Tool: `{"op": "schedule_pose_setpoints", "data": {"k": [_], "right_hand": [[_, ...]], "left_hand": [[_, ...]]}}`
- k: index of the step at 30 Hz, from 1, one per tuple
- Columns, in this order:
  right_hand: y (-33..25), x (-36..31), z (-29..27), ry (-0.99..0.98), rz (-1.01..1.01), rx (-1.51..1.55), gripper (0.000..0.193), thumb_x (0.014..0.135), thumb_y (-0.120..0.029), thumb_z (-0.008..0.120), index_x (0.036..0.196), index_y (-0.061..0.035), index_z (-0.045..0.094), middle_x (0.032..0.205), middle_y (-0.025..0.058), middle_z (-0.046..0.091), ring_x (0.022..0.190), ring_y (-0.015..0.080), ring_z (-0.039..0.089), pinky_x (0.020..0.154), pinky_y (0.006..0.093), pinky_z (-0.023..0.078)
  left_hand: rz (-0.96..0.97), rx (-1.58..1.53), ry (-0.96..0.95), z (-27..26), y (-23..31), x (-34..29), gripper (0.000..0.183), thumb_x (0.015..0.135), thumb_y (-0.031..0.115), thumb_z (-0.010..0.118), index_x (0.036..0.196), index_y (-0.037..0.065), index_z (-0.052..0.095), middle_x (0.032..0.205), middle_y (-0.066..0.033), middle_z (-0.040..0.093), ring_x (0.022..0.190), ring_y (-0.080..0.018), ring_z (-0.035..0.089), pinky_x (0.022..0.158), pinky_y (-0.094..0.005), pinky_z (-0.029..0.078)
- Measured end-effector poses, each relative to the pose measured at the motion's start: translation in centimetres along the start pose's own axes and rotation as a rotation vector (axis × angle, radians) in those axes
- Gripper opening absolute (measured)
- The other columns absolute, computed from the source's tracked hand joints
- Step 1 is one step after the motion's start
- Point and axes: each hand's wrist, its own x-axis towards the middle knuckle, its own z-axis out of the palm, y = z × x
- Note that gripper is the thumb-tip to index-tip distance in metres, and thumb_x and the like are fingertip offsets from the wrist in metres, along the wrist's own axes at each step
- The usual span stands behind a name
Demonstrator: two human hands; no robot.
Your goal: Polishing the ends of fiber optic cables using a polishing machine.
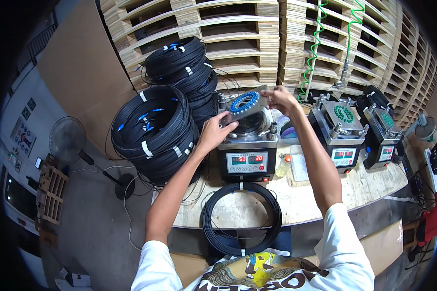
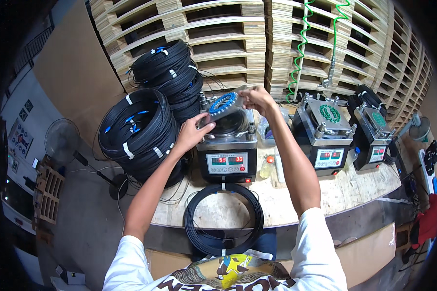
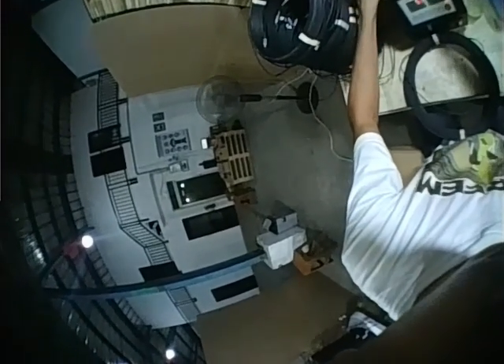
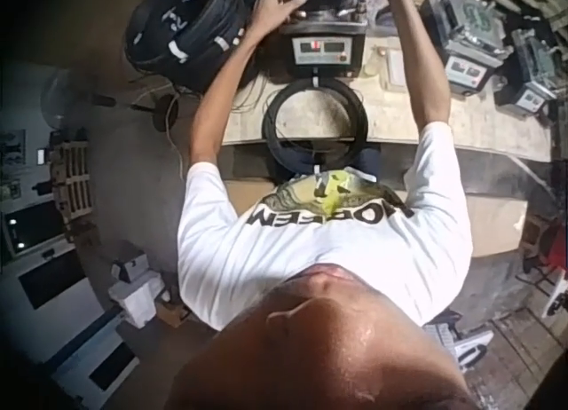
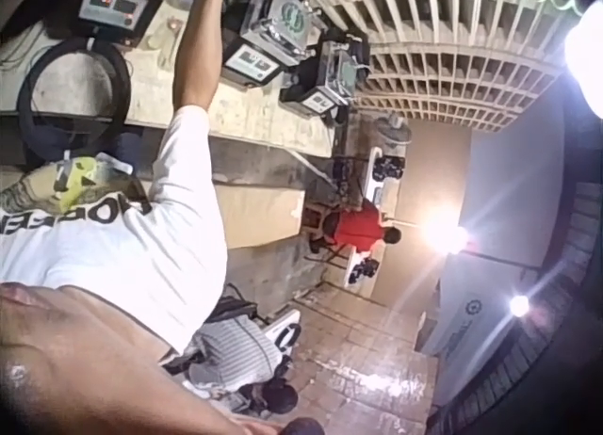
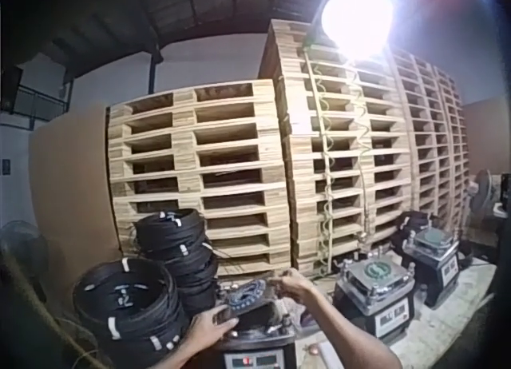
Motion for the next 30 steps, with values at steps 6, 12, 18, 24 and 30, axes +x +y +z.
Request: {"op": "schedule_pose_setpoints", "data": {"k": [6,12,18,24,30], "right_hand": [[-4.8,2.0,3.9,0.009,-0.12,-0.154,0.025,0.089,-0.014,0.065,0.071,0.0049,0.066,0.067,0.0147,0.069,0.05,0.0166,0.063,0.041,0.0256,0.046],[-6.4,5.3,8.6,0.136,-0.104,-0.215,0.026,0.084,-0.013,0.072,0.064,0.0029,0.067,0.059,0.0112,0.067,0.045,0.014,0.061,0.038,0.0262,0.043],[-4.6,7.6,10.8,0.179,-0.14,-0.27,0.024,0.081,-0.01,0.074,0.064,0.006,0.069,0.056,0.0113,0.066,0.043,0.0156,0.061,0.042,0.0312,0.051],[-2.9,11.9,11.5,0.262,-0.212,-0.531,0.034,0.079,-0.028,0.08,0.073,0.004,0.071,0.073,0.0173,0.072,0.067,0.0289,0.072,0.063,0.0409,0.057],[-1.5,12.9,12.3,0.243,-0.22,-0.589,0.044,0.079,-0.039,0.081,0.087,0.0026,0.072,0.084,0.0183,0.074,0.082,0.0318,0.074,0.074,0.0428,0.056]], "left_hand": [[0.092,0.088,0.173,-0.2,1.8,1.6,0.025,0.095,0.015,0.061,0.107,-0.006,0.068,0.081,-0.0322,0.061,0.081,-0.0468,0.064,0.066,-0.0458,0.05],[-0.018,0.206,0.109,-0.7,-0.8,3.9,0.03,0.094,0.021,0.063,0.09,-0.008,0.068,0.08,-0.0316,0.062,0.082,-0.0453,0.066,0.068,-0.0464,0.049],[-0.138,0.139,0.176,0.7,-4.6,4.5,0.036,0.093,0.026,0.067,0.094,-0.009,0.069,0.088,-0.0327,0.064,0.093,-0.0423,0.067,0.073,-0.0455,0.052],[-0.065,-0.016,0.279,2.4,-7.5,5.1,0.034,0.095,0.026,0.065,0.089,-0.008,0.067,0.077,-0.0285,0.064,0.072,-0.0396,0.068,0.064,-0.044,0.048],[-0.202,-0.083,0.246,2.1,-8.0,4.6,0.041,0.099,0.029,0.064,0.09,-0.01,0.064,0.066,-0.0148,0.058,0.065,-0.0118,0.045,0.061,-0.0352,0.042]]}}
